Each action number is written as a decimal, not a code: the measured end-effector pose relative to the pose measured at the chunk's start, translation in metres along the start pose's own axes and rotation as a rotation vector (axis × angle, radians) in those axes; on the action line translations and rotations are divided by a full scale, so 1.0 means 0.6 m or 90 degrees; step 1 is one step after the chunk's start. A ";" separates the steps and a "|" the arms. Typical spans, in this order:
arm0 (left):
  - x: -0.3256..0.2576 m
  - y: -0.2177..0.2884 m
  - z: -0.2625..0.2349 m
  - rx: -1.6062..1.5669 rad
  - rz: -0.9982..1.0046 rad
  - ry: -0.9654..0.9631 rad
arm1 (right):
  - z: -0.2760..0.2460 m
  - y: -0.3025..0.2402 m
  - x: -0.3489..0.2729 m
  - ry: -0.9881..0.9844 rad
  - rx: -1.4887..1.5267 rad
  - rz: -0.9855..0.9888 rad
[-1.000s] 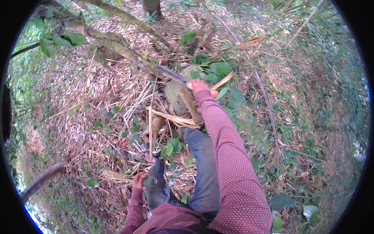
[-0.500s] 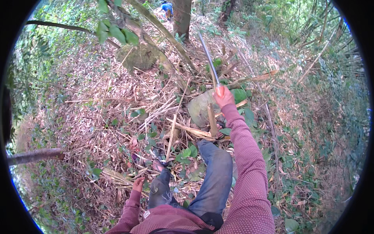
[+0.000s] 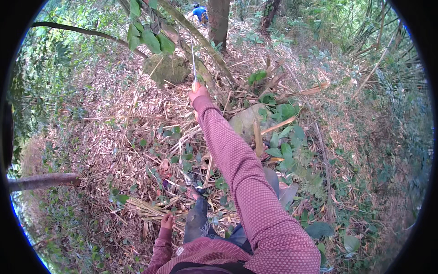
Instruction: The person uses a machete to cut long bamboo stalks into smaller pieces in a forest. They hold the bamboo with one hand and chop it with the other, occasionally adjusting the position of the stalks. Another person is visible in the background working nearby.
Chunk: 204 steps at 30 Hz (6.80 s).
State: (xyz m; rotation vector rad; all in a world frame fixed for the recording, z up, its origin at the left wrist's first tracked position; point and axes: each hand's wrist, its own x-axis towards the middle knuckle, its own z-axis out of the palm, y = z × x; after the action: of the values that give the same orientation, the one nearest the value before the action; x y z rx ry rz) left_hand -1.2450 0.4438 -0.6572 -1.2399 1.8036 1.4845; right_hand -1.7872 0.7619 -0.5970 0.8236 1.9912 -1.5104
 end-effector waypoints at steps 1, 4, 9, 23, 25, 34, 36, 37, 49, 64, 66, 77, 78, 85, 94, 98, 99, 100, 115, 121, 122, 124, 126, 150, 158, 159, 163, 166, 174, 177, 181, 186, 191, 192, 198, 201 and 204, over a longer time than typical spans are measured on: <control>-0.002 -0.006 0.000 -0.011 0.009 -0.050 | -0.018 0.003 0.009 0.012 -0.028 -0.014; -0.009 -0.017 0.003 0.021 -0.072 -0.036 | -0.086 0.002 0.028 0.000 -0.152 -0.074; -0.002 -0.022 0.024 0.013 -0.027 -0.055 | -0.171 0.004 0.075 -0.058 -0.295 -0.116; -0.172 0.505 0.043 -0.129 0.496 -0.269 | -0.209 0.059 -0.061 -0.117 0.087 -0.267; -0.292 0.642 -0.007 -0.192 0.878 -0.443 | -0.199 0.089 -0.118 0.004 0.053 -0.342; -0.657 0.795 -0.130 -0.164 1.448 -0.933 | -0.167 0.226 -0.349 0.011 -0.029 -0.143; -0.685 0.772 -0.161 -0.158 1.471 -0.908 | -0.145 0.245 -0.380 -0.044 0.048 -0.048; -0.699 0.756 -0.178 -0.155 1.483 -0.896 | -0.134 0.251 -0.394 -0.045 0.062 -0.036; -0.774 0.597 -0.329 -0.164 1.554 -0.641 | -0.058 0.275 -0.515 -0.016 0.072 -0.078; -0.726 0.631 -0.335 -0.150 1.589 -0.603 | -0.062 0.214 -0.533 0.053 0.334 -0.189; -0.715 0.654 -0.312 -0.144 1.588 -0.612 | -0.050 0.226 -0.516 0.101 0.240 -0.137; -0.627 0.833 -0.087 -0.083 1.555 -0.693 | -0.125 0.216 -0.416 0.081 0.216 -0.118; -0.616 0.847 -0.066 -0.074 1.550 -0.699 | -0.140 0.216 -0.400 0.093 0.180 -0.120; -0.346 0.990 0.178 0.176 1.226 -0.203 | -0.235 0.245 -0.309 0.121 0.157 -0.162; 0.279 1.203 0.478 0.793 0.613 0.314 | -0.350 0.168 -0.302 0.050 0.237 -0.087; 0.336 1.231 0.553 1.169 0.878 0.443 | -0.392 0.147 -0.303 -0.011 0.294 -0.105; 0.338 1.237 0.571 1.164 0.917 0.399 | -0.400 0.145 -0.301 -0.029 0.311 -0.094; 0.336 1.243 0.586 1.229 0.790 0.414 | -0.407 0.144 -0.299 -0.052 0.325 -0.063; 0.311 1.273 0.583 1.492 0.732 0.409 | -0.422 0.165 -0.302 0.012 0.309 -0.064; 0.320 1.246 0.507 1.308 0.827 0.272 | -0.384 0.185 -0.312 0.022 0.414 -0.094; 0.322 1.238 0.495 1.345 0.828 0.297 | -0.375 0.191 -0.311 0.006 0.462 -0.134; 0.324 1.192 0.464 1.261 0.718 0.122 | -0.362 0.201 -0.310 -0.012 0.470 -0.082; 0.322 1.098 0.414 0.952 1.506 0.234 | -0.354 0.201 -0.312 0.035 0.371 -0.076; 0.250 0.613 0.338 0.852 0.503 -0.116 | -0.208 0.200 -0.258 0.121 0.174 -0.212; 0.268 0.536 0.288 0.705 0.620 -0.170 | 0.005 0.291 -0.156 -0.116 -0.117 0.196; 0.273 0.503 0.251 0.658 0.616 -0.151 | 0.012 0.316 -0.195 -0.146 -0.112 0.183; 0.301 0.384 0.115 0.662 0.340 -0.104 | 0.040 0.351 -0.355 -0.110 0.040 0.118; 0.309 0.332 0.117 0.806 0.551 0.073 | 0.009 0.305 -0.405 -0.101 0.079 0.007; 0.289 0.357 0.466 0.548 0.213 -0.169 | -0.165 0.233 -0.421 0.054 0.134 -0.109; 0.253 0.328 0.523 0.623 0.012 -0.188 | -0.192 0.251 -0.403 0.093 0.193 -0.135; 0.242 0.283 0.544 0.611 0.002 -0.063 | -0.209 0.275 -0.377 0.103 0.206 -0.112; 0.246 0.260 0.546 0.731 0.189 0.012 | -0.215 0.294 -0.361 0.070 0.203 -0.106; 0.171 0.275 0.475 0.334 0.183 -0.005 | -0.185 0.280 -0.371 0.070 0.167 -0.114; 0.152 0.276 0.443 0.273 0.234 -0.005 | -0.175 0.273 -0.373 0.068 0.153 -0.126; 0.084 0.242 0.164 0.203 0.161 0.040 | -0.104 0.232 -0.439 0.041 0.106 -0.222; 0.084 0.193 -0.002 0.186 0.143 0.156 | -0.060 0.221 -0.488 -0.006 0.122 -0.259; 0.061 0.126 -0.131 0.130 0.160 0.245 | -0.013 0.210 -0.533 -0.019 0.111 -0.284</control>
State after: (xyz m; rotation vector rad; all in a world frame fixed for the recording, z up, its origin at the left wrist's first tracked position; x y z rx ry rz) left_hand -1.3146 0.3569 -0.6271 -1.2977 2.3740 1.2014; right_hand -1.4757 0.7424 -0.4528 0.4295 2.1394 -1.9510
